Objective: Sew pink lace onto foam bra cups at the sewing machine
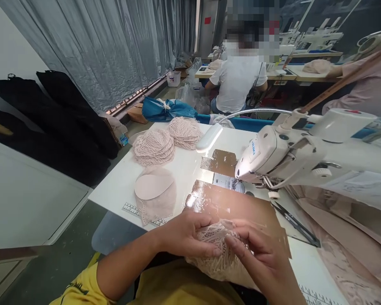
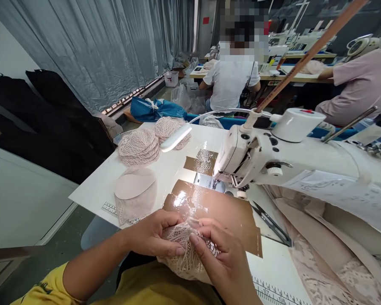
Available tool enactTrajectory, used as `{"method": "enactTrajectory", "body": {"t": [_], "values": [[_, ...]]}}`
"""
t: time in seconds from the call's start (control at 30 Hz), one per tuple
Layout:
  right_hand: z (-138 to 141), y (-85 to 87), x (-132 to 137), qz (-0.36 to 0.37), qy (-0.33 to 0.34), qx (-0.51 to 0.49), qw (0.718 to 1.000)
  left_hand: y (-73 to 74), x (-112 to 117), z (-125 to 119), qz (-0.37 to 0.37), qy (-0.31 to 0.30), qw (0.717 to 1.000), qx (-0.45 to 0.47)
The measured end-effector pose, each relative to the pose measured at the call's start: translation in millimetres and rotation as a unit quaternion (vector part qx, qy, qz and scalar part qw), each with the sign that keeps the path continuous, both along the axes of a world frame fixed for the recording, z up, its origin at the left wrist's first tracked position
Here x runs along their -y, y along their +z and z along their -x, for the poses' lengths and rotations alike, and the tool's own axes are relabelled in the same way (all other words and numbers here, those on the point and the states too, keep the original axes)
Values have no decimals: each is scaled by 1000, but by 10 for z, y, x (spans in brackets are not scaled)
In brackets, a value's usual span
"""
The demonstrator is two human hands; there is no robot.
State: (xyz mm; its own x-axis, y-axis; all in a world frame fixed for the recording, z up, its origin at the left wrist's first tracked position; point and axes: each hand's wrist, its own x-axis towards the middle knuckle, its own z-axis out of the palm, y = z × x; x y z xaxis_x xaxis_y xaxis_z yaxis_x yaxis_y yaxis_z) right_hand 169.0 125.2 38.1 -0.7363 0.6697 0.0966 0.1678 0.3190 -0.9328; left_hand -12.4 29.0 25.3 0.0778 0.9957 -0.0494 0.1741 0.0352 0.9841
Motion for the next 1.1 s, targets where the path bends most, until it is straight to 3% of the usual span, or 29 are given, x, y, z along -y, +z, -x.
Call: {"method": "enactTrajectory", "body": {"t": [0.43,0.67,0.9,1.1], "values": [[61,33,-85,16,-51,36,998,81,-225,-5,21,19,997,72],[24,-88,-171,124,-83,42,988,79,-286,-41,-2,15,998,63],[30,11,-203,194,-44,19,980,80,-312,14,55,-39,986,149],[41,45,-214,241,-40,6,970,70,-355,24,84,-45,976,194]]}}
